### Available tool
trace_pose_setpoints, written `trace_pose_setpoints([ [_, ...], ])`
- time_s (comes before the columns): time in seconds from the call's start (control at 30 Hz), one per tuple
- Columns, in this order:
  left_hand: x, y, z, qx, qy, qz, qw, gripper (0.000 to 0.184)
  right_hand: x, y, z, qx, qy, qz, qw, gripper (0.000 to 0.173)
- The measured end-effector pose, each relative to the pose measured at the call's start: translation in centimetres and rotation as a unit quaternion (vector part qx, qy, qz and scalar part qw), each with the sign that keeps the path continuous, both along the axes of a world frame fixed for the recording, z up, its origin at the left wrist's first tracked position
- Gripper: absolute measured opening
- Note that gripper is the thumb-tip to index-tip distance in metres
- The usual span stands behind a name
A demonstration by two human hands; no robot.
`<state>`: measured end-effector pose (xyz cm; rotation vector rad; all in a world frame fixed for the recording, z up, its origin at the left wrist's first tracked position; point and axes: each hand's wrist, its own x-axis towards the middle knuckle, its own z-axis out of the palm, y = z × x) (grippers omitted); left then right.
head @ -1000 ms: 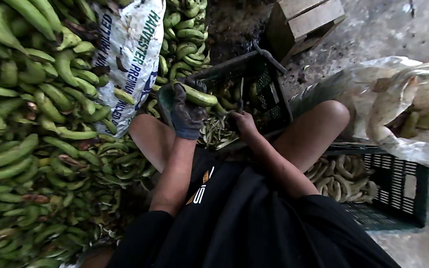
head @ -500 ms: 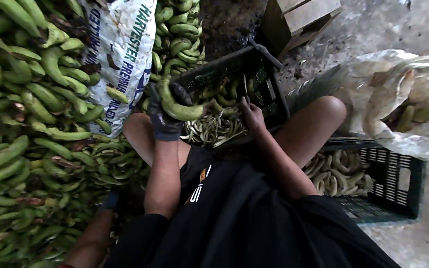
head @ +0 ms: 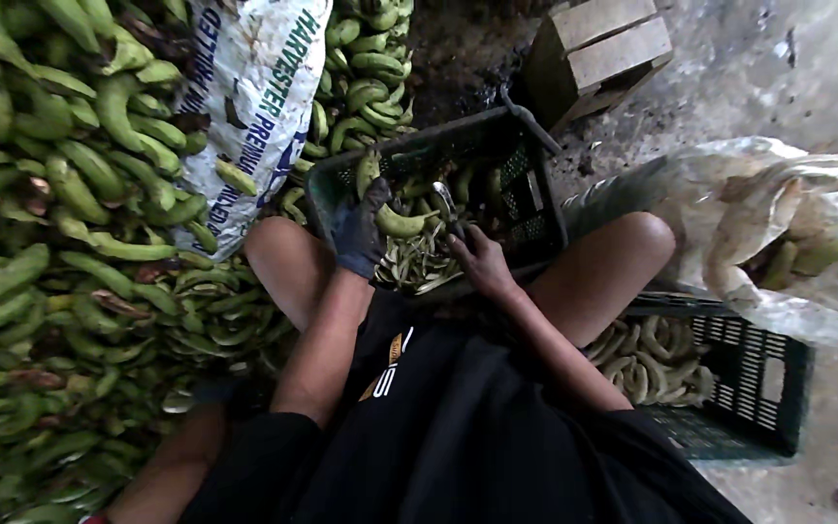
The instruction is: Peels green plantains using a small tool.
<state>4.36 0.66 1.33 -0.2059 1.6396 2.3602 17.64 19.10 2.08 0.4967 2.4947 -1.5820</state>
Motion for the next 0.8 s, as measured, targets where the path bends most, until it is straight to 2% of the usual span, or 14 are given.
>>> trace_pose_setpoints([
  [0.17,0.4,1.2,1.1,-0.028,0.074,0.086,0.993,0.030,0.5,-0.8,-0.2,0.034,0.052,0.051,0.997,0.037],
  [0.3,-0.3,1.5,0.6,-0.094,0.098,0.116,0.984,0.041,-0.6,-1.5,0.7,0.058,-0.074,0.093,0.991,0.042],
  [0.33,-0.4,1.6,0.7,-0.114,0.097,0.124,0.981,0.041,-0.9,-1.5,1.5,0.059,-0.053,0.079,0.994,0.042],
  [0.4,-0.7,1.3,0.3,-0.136,0.102,0.136,0.976,0.044,-1.1,-1.6,4.3,0.057,0.079,0.039,0.995,0.037],
  [0.47,-0.9,1.1,-0.4,-0.147,0.107,0.140,0.973,0.050,-1.2,-1.7,7.8,0.041,0.247,0.000,0.968,0.034],
  [0.53,-1.0,1.4,-0.4,-0.165,0.130,0.148,0.967,0.051,-1.3,-2.5,9.4,0.033,0.340,-0.033,0.939,0.038],
  [0.57,-1.0,1.8,0.0,-0.170,0.146,0.155,0.962,0.051,-1.3,-2.9,8.3,0.053,0.325,-0.038,0.944,0.039],
  [0.6,-1.0,2.3,0.7,-0.170,0.160,0.165,0.958,0.049,-1.1,-3.1,5.9,0.087,0.250,-0.022,0.964,0.040],
  [0.63,-0.8,2.7,1.5,-0.170,0.169,0.170,0.956,0.047,-0.9,-3.0,2.9,0.104,0.107,0.020,0.989,0.043],
  [0.67,-0.4,3.0,2.3,-0.157,0.165,0.168,0.959,0.044,-0.7,-2.7,-0.1,0.093,-0.038,0.063,0.993,0.045],
  [0.7,-0.6,3.2,3.0,-0.111,0.156,0.151,0.970,0.037,-0.7,-2.4,-2.3,0.073,-0.138,0.083,0.984,0.048],
  [0.73,-1.1,3.2,3.6,-0.064,0.137,0.128,0.980,0.035,-1.1,-2.1,-3.1,0.059,-0.186,0.080,0.977,0.050],
  [0.8,-3.2,2.8,3.4,-0.012,0.084,0.104,0.991,0.036,-2.0,-0.7,-2.3,0.046,-0.160,0.040,0.985,0.053],
])
